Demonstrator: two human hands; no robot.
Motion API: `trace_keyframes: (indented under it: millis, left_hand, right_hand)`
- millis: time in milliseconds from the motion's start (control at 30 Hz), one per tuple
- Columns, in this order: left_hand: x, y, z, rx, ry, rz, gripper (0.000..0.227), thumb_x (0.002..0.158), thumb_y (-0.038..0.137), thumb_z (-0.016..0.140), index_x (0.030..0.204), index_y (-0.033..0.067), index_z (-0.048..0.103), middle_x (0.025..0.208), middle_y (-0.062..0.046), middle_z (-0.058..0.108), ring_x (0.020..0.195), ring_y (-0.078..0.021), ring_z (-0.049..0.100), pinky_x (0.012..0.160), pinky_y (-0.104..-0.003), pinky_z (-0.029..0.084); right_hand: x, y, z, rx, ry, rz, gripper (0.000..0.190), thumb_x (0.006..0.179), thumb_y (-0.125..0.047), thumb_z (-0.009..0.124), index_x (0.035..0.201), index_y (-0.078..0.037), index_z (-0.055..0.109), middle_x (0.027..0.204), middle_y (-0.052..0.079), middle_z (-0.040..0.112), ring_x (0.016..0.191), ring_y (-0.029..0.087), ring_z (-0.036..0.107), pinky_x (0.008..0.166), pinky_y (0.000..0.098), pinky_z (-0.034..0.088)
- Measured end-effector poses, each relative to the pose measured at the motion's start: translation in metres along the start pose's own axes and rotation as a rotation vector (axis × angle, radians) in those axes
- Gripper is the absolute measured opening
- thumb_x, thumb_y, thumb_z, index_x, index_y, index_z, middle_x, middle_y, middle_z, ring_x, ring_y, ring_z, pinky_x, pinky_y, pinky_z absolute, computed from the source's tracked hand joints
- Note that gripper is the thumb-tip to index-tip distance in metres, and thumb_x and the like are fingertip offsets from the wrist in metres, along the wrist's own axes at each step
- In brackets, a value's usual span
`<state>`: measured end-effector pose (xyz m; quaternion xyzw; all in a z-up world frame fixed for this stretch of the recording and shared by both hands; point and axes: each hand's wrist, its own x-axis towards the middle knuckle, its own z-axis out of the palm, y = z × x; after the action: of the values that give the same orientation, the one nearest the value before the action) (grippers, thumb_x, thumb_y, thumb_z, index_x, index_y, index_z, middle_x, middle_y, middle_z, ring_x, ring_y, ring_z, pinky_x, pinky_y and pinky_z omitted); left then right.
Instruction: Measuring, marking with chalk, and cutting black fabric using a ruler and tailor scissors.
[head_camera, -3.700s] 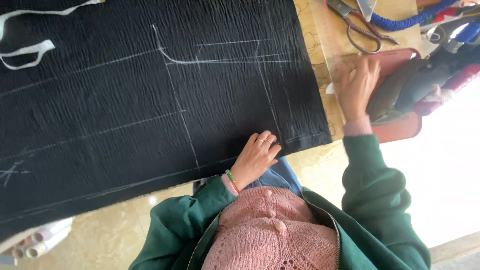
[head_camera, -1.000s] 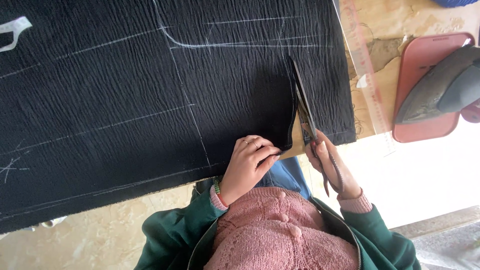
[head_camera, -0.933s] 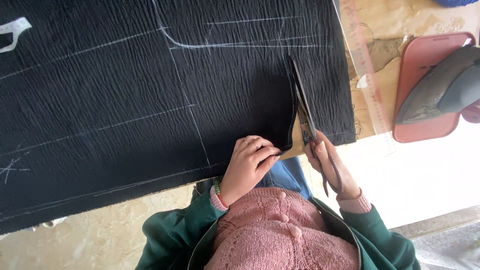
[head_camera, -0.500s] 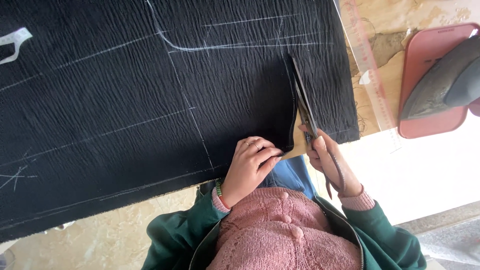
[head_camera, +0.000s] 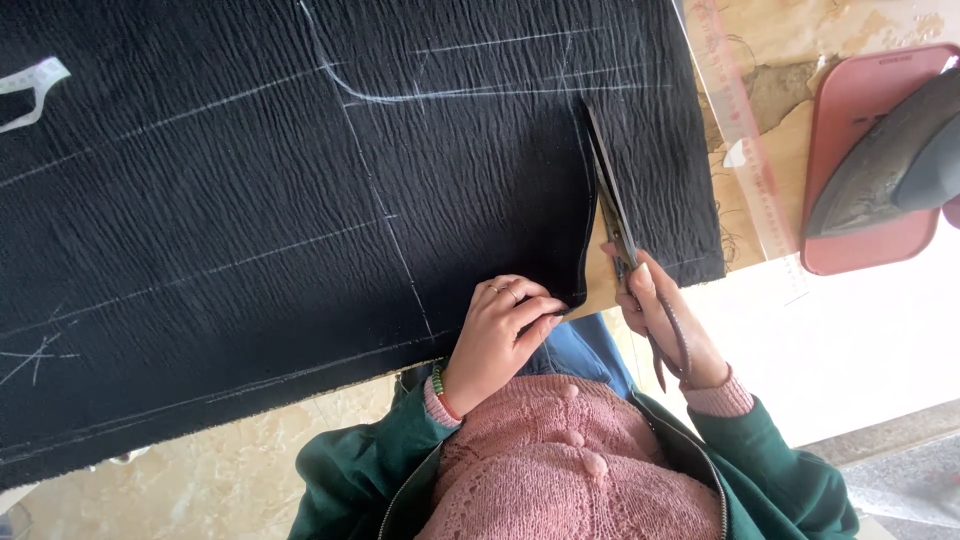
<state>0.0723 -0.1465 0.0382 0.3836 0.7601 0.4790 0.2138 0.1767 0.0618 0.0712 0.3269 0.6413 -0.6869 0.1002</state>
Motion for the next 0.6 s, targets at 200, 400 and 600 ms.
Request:
trace_keyframes:
  millis: [200,400,600]
  left_hand:
    - [-0.0017,-0.0019,-0.0011,0.011,-0.004,0.003,0.009,0.098,0.021,0.069,0.106,0.0196,0.074,0.101,0.002,0.065,0.111,-0.0245,0.063,0.100,-0.042,0.045]
    - [-0.0013,-0.0023,-0.0043,-0.001,-0.010,0.007,0.009,0.099,0.020,0.069,0.106,0.0180,0.074,0.102,0.000,0.065,0.111,-0.0251,0.063,0.099,-0.041,0.045]
    - [-0.0016,-0.0035,-0.0050,0.002,-0.003,0.012,0.010,0.098,0.021,0.069,0.106,0.0175,0.073,0.102,0.000,0.066,0.111,-0.0257,0.062,0.100,-0.042,0.045]
  right_hand:
    - [0.0042,-0.0051,0.0033,-0.013,0.014,-0.004,0.063,0.107,-0.050,0.030,0.132,0.002,0.054,0.068,-0.002,0.036,0.050,0.005,0.036,0.042,0.0222,0.037]
    - [0.0076,-0.0026,0.0047,-0.010,0.019,0.016,0.066,0.107,-0.053,0.028,0.134,0.001,0.053,0.070,-0.001,0.036,0.052,0.005,0.035,0.043,0.0210,0.034]
    - [0.0067,-0.0071,0.0068,0.003,0.017,0.029,0.067,0.107,-0.055,0.029,0.134,0.001,0.053,0.070,-0.002,0.035,0.051,0.004,0.034,0.042,0.0200,0.033]
